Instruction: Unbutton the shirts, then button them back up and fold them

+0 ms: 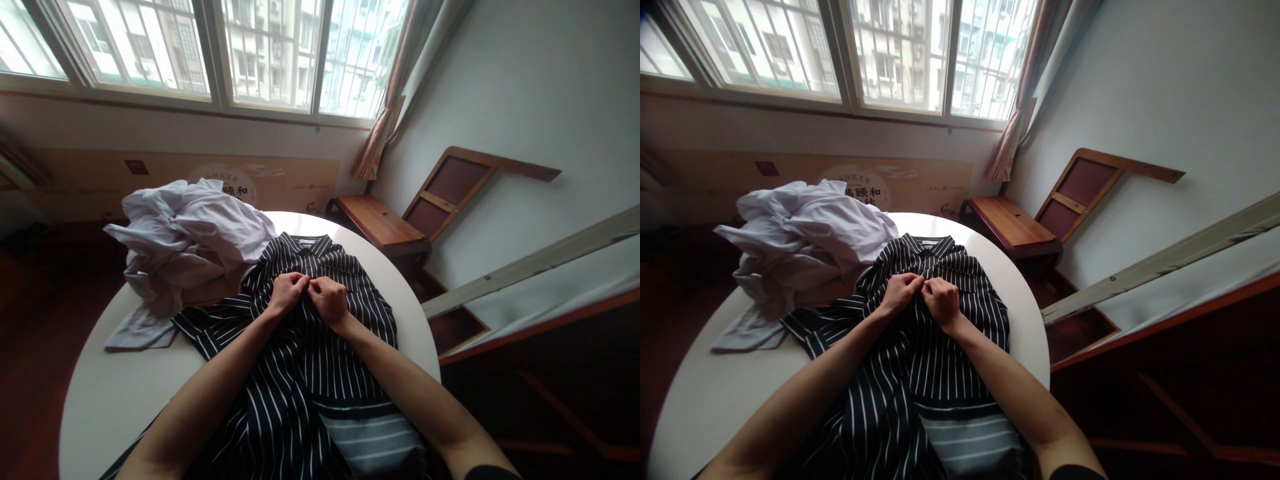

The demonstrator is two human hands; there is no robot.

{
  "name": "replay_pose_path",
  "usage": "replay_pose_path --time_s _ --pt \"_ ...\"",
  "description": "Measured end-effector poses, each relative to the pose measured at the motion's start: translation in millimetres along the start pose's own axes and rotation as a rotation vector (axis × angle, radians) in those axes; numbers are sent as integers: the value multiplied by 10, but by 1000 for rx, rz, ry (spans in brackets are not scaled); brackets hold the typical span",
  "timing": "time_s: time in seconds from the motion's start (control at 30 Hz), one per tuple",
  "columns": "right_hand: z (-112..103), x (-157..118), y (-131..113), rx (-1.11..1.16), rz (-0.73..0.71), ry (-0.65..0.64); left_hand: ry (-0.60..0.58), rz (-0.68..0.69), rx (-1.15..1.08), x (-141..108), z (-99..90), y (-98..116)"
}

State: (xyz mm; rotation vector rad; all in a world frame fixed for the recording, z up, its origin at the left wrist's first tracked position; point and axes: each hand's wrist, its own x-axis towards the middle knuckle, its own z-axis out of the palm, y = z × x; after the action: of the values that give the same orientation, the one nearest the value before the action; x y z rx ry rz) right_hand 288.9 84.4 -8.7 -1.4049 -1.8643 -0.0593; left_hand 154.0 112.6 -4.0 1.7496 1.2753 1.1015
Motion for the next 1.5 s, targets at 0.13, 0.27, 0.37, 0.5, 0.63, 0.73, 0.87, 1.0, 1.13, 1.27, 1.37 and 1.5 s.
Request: replay_pose_path --time_s 0.13,0.27,0.37,0.5,0.63,0.73,0.87,1.0,1.13,1.27,1.37,1.5 --pt "11 -15 -28 44 47 13 68 -1 31 -16 42 4" --pt "-73 44 -104 99 154 -26 122 44 111 -55 63 49" --pt "-162 130 -137 141 230 -46 122 65 127 -78 68 74" --pt "-171 199 -78 349 316 -113 116 34 35 -59 69 53" --pt "-49 158 27 647 438 -127 86 -30 -134 -1 65 -3" --pt "20 119 56 773 498 -83 53 -76 -258 31 66 -33" --pt "31 112 31 941 588 -44 30 -100 -352 47 69 -53" --pt "13 114 15 1011 641 9 -9 -122 -394 47 60 -61" --pt "5 106 23 976 640 7 -18 -149 -460 36 49 -49" --pt "-10 110 8 1020 692 -14 -10 -130 -461 27 53 -26" --pt "-22 115 -2 1055 718 -32 17 -109 -392 23 53 -17" --pt "-14 111 21 1091 710 -37 20 -102 -378 21 43 -23"
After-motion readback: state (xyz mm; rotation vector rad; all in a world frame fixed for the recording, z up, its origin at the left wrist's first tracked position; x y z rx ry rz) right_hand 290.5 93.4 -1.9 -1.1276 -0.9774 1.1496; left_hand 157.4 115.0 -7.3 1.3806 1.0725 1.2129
